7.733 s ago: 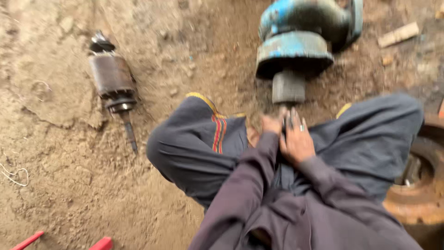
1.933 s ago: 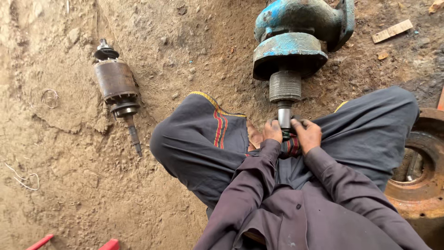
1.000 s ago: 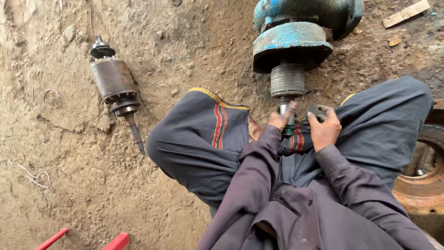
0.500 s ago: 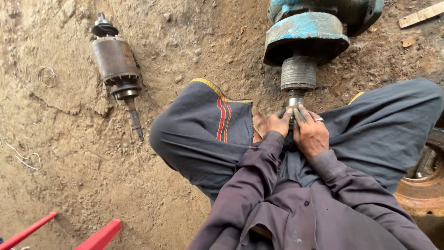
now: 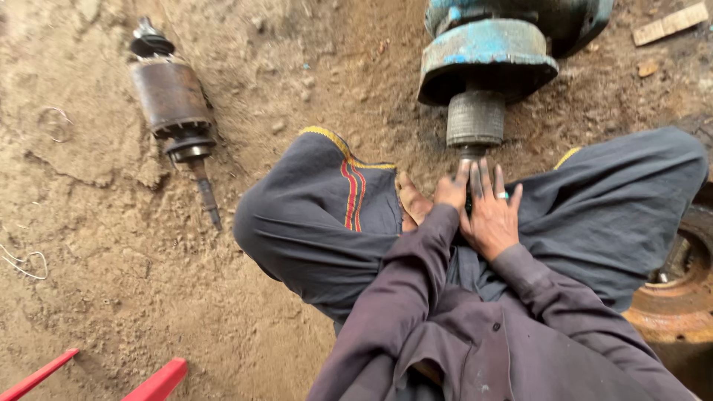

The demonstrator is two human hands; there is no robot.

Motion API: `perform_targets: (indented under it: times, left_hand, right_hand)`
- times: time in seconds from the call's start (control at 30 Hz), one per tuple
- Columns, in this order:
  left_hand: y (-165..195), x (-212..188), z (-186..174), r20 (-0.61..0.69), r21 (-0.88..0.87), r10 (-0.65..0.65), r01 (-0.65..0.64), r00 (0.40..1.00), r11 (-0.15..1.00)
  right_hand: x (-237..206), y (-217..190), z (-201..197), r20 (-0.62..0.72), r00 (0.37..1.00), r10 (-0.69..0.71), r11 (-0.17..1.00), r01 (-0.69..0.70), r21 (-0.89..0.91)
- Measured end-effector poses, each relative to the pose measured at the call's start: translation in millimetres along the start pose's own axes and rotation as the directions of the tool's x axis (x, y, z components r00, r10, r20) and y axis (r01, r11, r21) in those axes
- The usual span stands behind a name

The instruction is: The person lies on the ground next to a disassembled water pump and works a metal sleeve/coupling onto the pump shaft by hand, repeatedly pressing and twisting it to seat it against the winding assembly, then adjusts the fitted part with both hands.

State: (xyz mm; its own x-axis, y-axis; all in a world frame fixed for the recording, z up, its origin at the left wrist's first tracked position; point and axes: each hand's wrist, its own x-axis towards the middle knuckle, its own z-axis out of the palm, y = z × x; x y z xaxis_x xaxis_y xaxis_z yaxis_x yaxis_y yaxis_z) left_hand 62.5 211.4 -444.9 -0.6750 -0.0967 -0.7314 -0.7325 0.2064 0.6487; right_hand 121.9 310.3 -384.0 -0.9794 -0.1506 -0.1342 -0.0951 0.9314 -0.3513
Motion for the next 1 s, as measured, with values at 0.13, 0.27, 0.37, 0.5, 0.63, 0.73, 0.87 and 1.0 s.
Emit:
perform_targets:
  times: [0.13,0.27,0.37,0.5,0.63,0.73,0.87,1.0]
  left_hand:
    - [-6.6,6.4,6.2,0.036,0.039,-0.028,0.026,0.999,0.999]
    - [-9.0,11.2,8.9,-0.202,0.094,0.196,-0.180,0.959,0.979]
    - [-5.3,10.8,7.0,0.000,-0.057,-0.028,0.028,1.000,0.998]
    - [1.7,7.4,3.8,-0.096,0.093,-0.002,0.011,0.995,0.996]
    - [3.2,6.4,3.1,-0.097,0.003,0.034,-0.034,0.995,0.999]
    - [0.4,11.3,3.9,-0.162,0.015,0.066,-0.064,0.985,0.998]
    - [-8.6,15.8,6.7,-0.084,-0.066,0.022,-0.027,0.996,0.997]
    - [-14.7,15.3,8.2,-0.118,-0.088,0.080,-0.090,0.990,0.992]
  right_hand:
    - [-0.9,-2.2,-6.4,0.066,0.997,0.049,0.999,-0.049,0.000]
    - [6.2,-4.1,-11.7,0.056,0.997,0.054,0.998,-0.052,-0.035]
    - [7.8,-3.8,-11.5,0.066,0.995,0.069,0.998,-0.070,0.009]
    - [6.6,-0.9,-8.6,0.076,0.994,0.073,0.995,-0.067,-0.074]
    - [4.5,0.1,-8.7,0.085,0.993,0.080,0.996,-0.082,0.025]
    - [8.3,-1.6,-10.8,0.098,0.991,0.095,0.995,-0.096,0.001]
    - [10.7,-5.2,-13.9,0.126,0.986,0.111,0.992,-0.117,0.045]
    - [9.1,-6.9,-12.5,0.061,0.995,0.082,0.996,-0.083,0.012]
